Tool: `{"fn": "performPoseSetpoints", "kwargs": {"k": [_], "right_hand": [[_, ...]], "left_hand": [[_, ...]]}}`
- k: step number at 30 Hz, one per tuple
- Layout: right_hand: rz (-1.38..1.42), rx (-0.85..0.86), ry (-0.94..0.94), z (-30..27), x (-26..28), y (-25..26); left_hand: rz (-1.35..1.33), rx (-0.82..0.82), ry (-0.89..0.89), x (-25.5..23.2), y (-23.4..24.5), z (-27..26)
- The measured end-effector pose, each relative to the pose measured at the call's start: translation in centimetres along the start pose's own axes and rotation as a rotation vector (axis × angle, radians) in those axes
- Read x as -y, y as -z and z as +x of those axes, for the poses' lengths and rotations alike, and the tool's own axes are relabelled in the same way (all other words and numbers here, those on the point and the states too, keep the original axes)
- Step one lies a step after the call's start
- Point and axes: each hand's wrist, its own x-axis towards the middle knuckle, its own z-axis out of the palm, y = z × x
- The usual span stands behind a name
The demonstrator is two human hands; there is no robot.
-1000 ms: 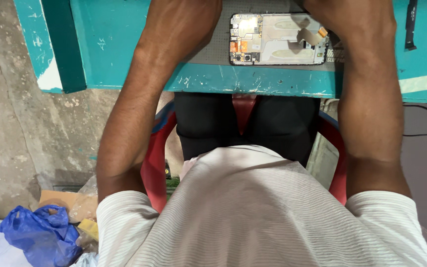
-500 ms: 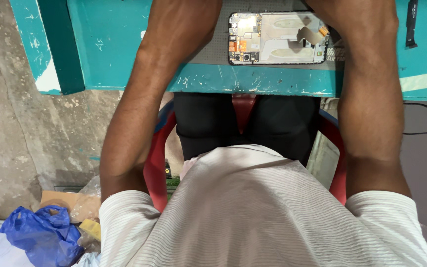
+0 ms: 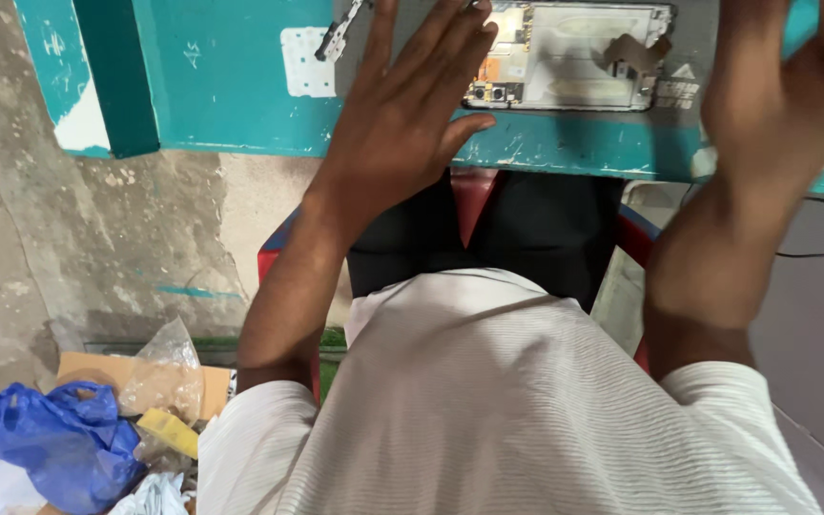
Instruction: The person disassembles a smartphone on a workbench, using tweezers to remove internal components. They carefully lift a metal shield and extract the motherboard from the phone's chassis, placing the parts on the table.
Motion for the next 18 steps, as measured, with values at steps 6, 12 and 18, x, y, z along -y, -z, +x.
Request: {"fn": "performPoseSetpoints", "kwargs": {"k": [6,12,18], "right_hand": [[0.349,0.201,-0.631,-2.6,8.2,-4.9],[0.540,0.028,-0.920,-4.4,5.8,-8.5],[0.593,0.033,-0.914,-3.7,4.9,-8.9]], "left_hand": [[0.013,-0.026,-0.042,0.5,-1.3,-1.1],[-0.019,-0.006,-0.016,0.4,-1.6,-1.3],[-0.012,-0.051,-0.017,0.7,-1.9,-1.2]]}}
